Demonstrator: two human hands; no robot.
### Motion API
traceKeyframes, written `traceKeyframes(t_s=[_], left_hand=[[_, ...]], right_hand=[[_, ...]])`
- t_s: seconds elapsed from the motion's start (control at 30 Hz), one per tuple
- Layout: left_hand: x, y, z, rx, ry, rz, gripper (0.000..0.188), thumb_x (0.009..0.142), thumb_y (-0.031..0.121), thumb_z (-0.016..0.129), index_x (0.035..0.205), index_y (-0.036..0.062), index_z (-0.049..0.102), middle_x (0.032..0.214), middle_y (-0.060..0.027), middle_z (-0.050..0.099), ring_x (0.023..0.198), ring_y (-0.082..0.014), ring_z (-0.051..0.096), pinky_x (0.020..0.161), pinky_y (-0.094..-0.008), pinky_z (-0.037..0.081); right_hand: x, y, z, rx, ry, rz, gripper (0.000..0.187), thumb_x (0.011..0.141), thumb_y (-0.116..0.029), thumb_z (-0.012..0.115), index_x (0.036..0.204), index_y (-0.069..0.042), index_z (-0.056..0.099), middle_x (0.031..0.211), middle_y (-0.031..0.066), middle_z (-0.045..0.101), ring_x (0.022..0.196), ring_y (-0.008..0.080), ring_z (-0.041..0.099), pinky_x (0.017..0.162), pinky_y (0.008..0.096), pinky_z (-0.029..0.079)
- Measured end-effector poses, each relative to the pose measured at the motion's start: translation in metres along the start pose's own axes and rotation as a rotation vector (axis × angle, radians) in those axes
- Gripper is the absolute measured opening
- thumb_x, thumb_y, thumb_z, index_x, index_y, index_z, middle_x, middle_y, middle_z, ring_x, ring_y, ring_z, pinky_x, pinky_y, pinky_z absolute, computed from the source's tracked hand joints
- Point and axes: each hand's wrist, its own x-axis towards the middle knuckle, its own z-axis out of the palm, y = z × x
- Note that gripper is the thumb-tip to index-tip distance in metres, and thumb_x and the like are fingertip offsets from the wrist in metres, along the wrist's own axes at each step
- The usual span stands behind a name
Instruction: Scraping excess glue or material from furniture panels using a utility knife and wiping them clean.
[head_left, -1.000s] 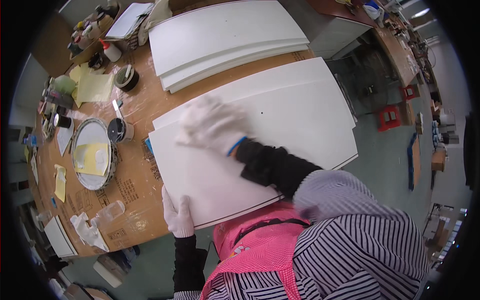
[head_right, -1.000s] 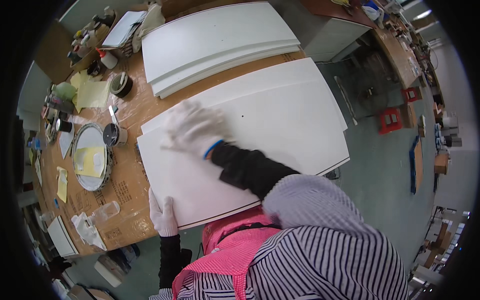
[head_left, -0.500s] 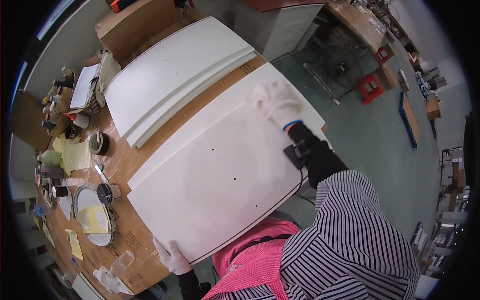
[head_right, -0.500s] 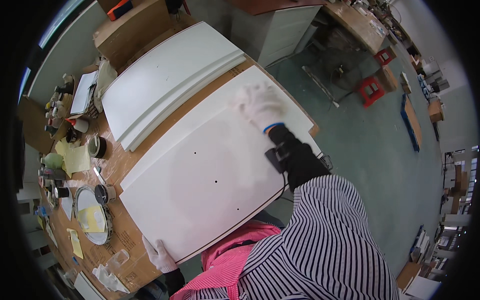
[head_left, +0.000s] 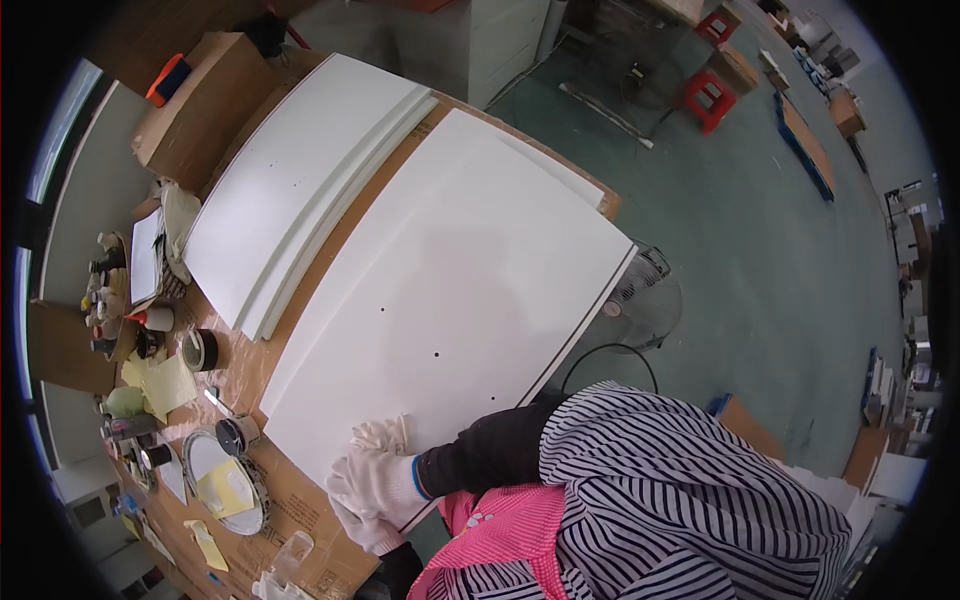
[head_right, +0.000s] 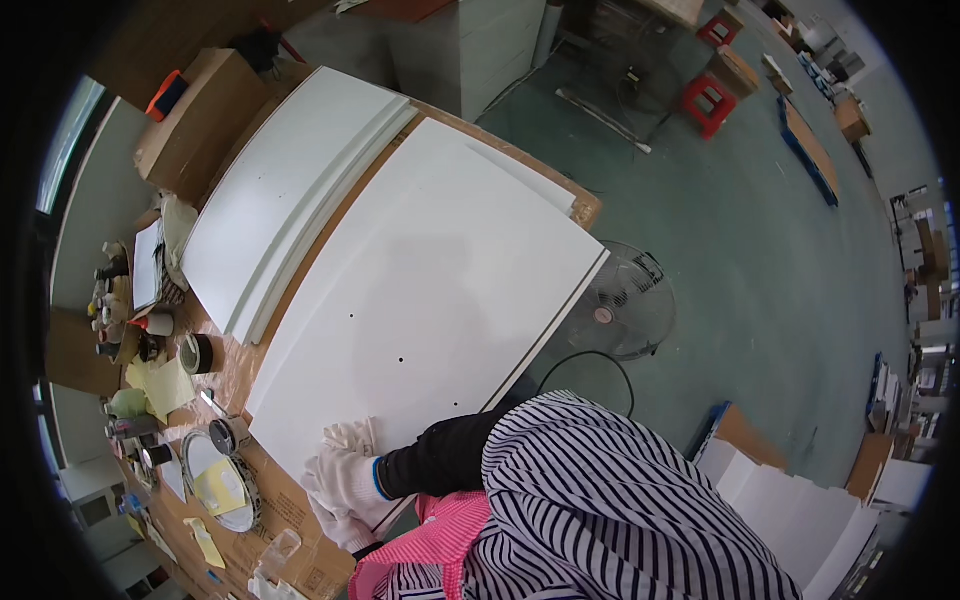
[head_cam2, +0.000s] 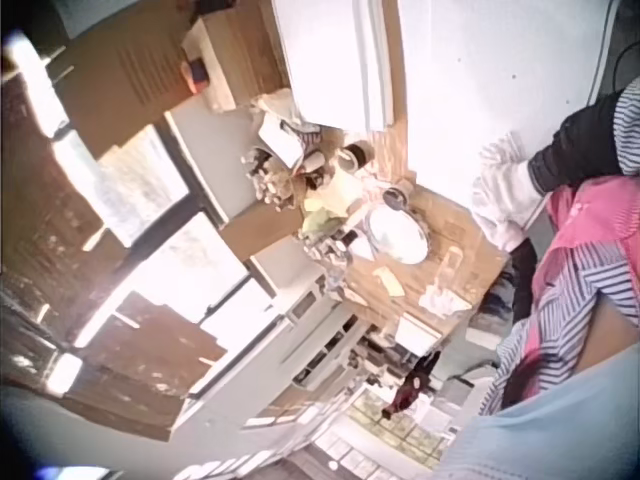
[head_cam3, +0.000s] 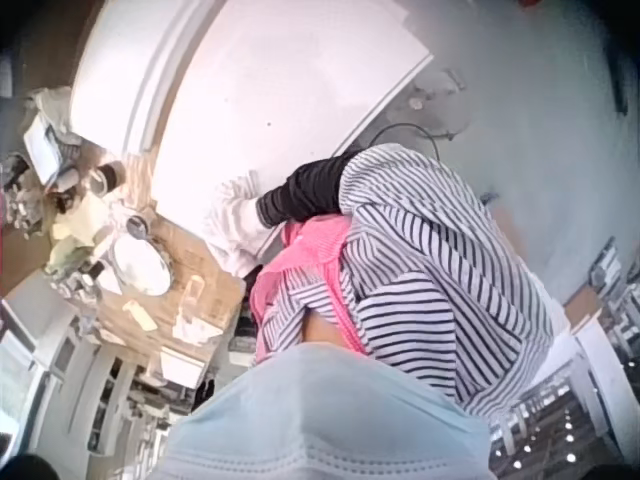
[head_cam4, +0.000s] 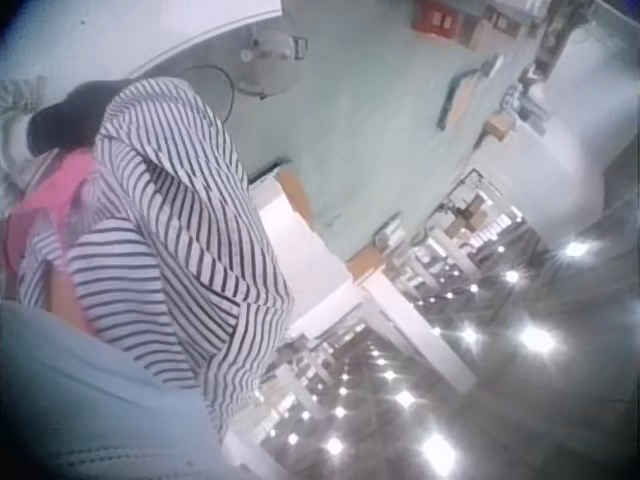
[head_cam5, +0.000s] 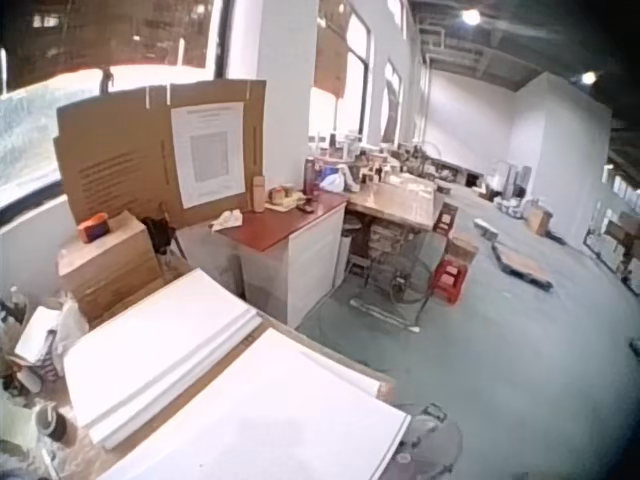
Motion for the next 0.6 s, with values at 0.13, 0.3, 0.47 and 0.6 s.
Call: traceKeyframes(t_s=[0.13,0.3,0.47,0.6], left_hand=[[0.0,0.005,-0.008,0.391,0.082,-0.057,0.062,0.105,0.021,0.06,0.158,-0.0031,0.039,0.149,-0.0185,0.055,0.126,-0.0274,0.059,0.108,-0.0367,0.048],[0.001,0.012,0.002,0.224,0.05,-0.14,0.058,0.106,0.016,0.055,0.158,-0.005,0.038,0.149,-0.0201,0.055,0.125,-0.0247,0.06,0.107,-0.0354,0.049],[0.005,0.016,0.001,0.246,0.066,-0.188,0.054,0.108,0.021,0.052,0.153,-0.0057,0.043,0.142,-0.0194,0.059,0.119,-0.025,0.063,0.102,-0.0356,0.052],[0.008,0.006,-0.008,0.322,0.017,-0.24,0.057,0.108,0.033,0.05,0.149,-0.0061,0.046,0.135,-0.0208,0.062,0.114,-0.0267,0.064,0.097,-0.0375,0.054]], right_hand=[[-0.045,0.123,-0.096,0.531,-0.196,0.094,0.056,0.087,-0.047,0.069,0.128,-0.011,0.06,0.114,0.0158,0.069,0.094,0.0365,0.07,0.08,0.0499,0.055],[-0.206,0.323,-0.075,-0.333,0.606,0.828,0.059,0.087,-0.054,0.071,0.133,-0.019,0.061,0.11,0.0113,0.062,0.095,0.0322,0.064,0.076,0.0487,0.054],[-0.182,0.279,-0.082,-0.239,0.552,0.732,0.044,0.094,-0.042,0.063,0.124,-0.009,0.061,0.106,0.0124,0.061,0.094,0.0328,0.062,0.076,0.0459,0.054],[-0.138,0.11,-0.071,0.165,0.096,0.254,0.022,0.089,-0.032,0.058,0.102,-0.016,0.066,0.08,0.0045,0.066,0.066,0.0265,0.068,0.055,0.047,0.051]])
